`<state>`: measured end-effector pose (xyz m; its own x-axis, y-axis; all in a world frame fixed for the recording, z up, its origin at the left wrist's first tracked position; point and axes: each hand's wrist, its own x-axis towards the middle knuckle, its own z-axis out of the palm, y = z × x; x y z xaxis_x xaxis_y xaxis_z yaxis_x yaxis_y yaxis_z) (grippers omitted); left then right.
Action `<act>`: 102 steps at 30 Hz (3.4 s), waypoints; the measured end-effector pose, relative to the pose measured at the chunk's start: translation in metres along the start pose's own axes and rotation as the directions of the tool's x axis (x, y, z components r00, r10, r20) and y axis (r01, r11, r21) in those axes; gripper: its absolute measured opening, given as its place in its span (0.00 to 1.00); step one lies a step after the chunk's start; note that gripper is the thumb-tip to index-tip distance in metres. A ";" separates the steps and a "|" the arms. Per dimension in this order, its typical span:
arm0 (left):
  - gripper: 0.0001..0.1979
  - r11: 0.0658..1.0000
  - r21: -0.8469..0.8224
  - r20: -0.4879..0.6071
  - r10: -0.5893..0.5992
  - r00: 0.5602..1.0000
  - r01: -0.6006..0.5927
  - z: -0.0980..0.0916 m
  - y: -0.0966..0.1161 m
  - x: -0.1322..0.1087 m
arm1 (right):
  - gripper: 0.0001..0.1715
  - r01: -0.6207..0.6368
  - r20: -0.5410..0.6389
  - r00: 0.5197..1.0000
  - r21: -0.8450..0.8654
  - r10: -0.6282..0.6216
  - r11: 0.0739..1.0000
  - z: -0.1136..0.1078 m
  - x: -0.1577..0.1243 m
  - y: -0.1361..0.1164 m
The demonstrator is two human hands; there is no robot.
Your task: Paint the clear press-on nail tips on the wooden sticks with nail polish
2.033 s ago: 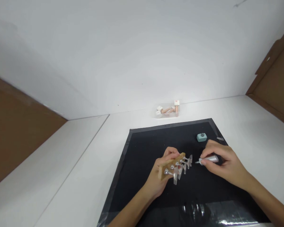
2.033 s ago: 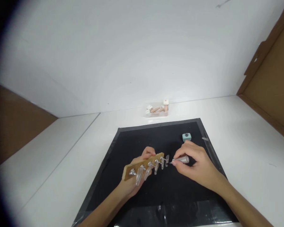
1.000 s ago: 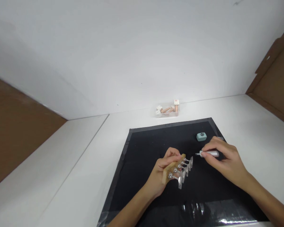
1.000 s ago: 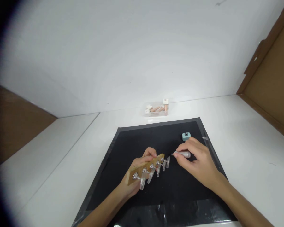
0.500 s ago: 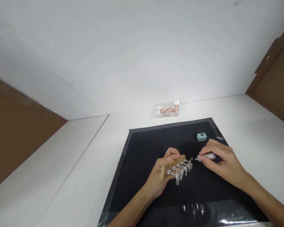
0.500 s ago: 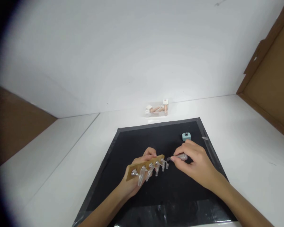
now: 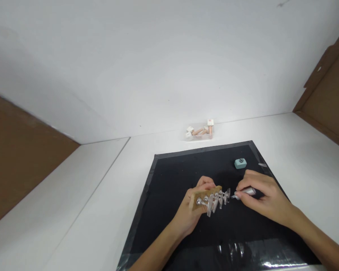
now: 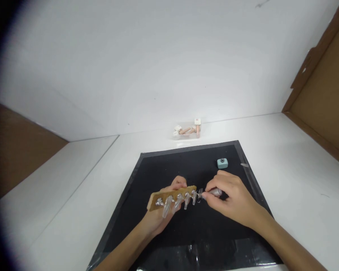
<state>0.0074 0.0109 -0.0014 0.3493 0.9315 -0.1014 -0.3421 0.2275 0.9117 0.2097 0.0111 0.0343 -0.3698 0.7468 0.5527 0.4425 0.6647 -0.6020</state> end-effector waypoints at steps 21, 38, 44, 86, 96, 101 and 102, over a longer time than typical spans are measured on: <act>0.19 0.996 -0.060 0.001 -0.066 0.998 0.066 0.004 0.005 -0.001 | 0.09 -0.082 -0.159 0.985 -0.099 0.066 0.992 0.003 -0.001 0.003; 0.20 0.995 -0.068 -0.009 -0.068 0.998 0.068 0.000 0.002 -0.002 | 0.09 -0.102 -0.155 0.984 -0.115 0.083 0.988 0.005 -0.003 0.002; 0.18 0.996 -0.064 -0.008 -0.063 0.998 0.063 -0.002 0.001 -0.002 | 0.10 -0.052 -0.030 0.998 -0.019 0.052 0.998 0.002 -0.001 -0.001; 0.18 0.896 -0.438 0.045 -0.058 0.997 0.072 -0.005 -0.009 0.001 | 0.11 -0.330 -0.176 0.930 -0.017 0.322 0.944 0.003 -0.003 0.004; 0.19 0.886 -0.452 0.046 -0.094 0.995 0.105 -0.003 -0.007 0.001 | 0.10 -0.272 -0.031 0.961 0.048 0.274 0.961 0.005 -0.004 -0.002; 0.18 0.882 -0.458 0.050 -0.099 0.994 0.110 -0.005 -0.009 0.000 | 0.13 -0.370 -0.183 0.915 -0.031 0.359 0.928 0.006 -0.005 0.004; 0.18 0.882 -0.458 0.049 -0.101 0.994 0.112 -0.005 -0.008 0.000 | 0.13 -0.372 -0.191 0.913 -0.034 0.360 0.928 0.005 -0.006 0.005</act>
<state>0.0059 0.0102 -0.0110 0.4248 0.8886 -0.1733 -0.6621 0.4355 0.6099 0.2095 0.0102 0.0253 -0.0229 0.9170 0.3983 0.5755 0.3379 -0.7448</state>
